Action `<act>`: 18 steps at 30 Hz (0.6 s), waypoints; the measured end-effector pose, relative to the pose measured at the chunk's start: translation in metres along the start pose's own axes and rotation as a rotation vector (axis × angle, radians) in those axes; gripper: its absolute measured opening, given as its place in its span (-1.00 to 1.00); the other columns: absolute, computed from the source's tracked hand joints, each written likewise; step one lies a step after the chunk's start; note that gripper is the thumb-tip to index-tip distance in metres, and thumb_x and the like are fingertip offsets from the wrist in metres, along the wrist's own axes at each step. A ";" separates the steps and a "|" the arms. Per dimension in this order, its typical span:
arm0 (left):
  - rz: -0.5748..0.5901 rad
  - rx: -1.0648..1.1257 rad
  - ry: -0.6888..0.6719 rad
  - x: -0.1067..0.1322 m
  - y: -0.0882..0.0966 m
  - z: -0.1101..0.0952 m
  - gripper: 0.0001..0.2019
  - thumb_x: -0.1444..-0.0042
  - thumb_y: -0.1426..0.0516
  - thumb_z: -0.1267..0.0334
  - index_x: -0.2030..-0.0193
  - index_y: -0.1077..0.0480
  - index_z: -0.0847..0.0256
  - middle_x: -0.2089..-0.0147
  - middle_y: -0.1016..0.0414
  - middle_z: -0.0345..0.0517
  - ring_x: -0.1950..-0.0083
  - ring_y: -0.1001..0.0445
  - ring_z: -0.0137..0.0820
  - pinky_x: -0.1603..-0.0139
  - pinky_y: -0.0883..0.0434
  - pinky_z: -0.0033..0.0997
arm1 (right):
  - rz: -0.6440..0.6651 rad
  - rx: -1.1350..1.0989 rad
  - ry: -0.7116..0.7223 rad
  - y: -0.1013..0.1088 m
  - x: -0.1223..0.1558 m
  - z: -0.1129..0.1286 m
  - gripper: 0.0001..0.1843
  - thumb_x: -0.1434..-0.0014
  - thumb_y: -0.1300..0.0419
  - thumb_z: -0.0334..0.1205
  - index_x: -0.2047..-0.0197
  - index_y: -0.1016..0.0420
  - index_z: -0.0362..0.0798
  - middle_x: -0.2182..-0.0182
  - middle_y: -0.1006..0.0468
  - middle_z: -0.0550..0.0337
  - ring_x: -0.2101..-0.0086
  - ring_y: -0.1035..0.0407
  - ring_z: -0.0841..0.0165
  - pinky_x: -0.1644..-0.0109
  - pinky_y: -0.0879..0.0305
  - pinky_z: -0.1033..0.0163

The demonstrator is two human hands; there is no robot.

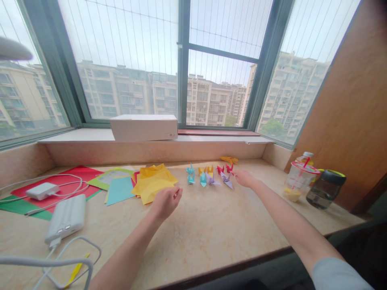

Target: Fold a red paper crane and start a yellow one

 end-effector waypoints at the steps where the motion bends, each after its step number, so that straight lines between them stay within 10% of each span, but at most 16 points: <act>1: 0.001 -0.002 0.000 0.000 0.000 0.000 -0.60 -0.32 0.06 0.16 0.53 -0.33 0.19 0.53 -0.46 -0.12 0.48 -0.42 -0.35 0.40 -0.14 -0.44 | 0.005 0.005 0.001 -0.001 0.000 0.000 -0.67 -0.32 -0.16 -0.14 -0.11 -0.40 -0.07 -0.07 -0.44 0.03 0.03 -0.42 0.22 -0.04 -0.41 -0.02; 18: 0.012 -0.020 -0.006 0.000 -0.002 0.000 -0.61 -0.32 0.07 0.16 0.51 -0.34 0.19 0.52 -0.48 -0.11 0.46 -0.44 -0.34 0.40 -0.14 -0.44 | -0.067 0.055 -0.008 -0.001 -0.001 0.006 -0.55 -0.23 -0.02 -0.45 -0.12 -0.50 0.01 -0.05 -0.57 0.02 -0.05 -0.42 0.19 -0.14 -0.21 0.14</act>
Point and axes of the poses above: each hand's wrist, its own x-axis away from the middle knuckle, its own y-axis out of the back of the hand, z = x × y, the point moved 5 cm from there along -x, towards the middle knuckle
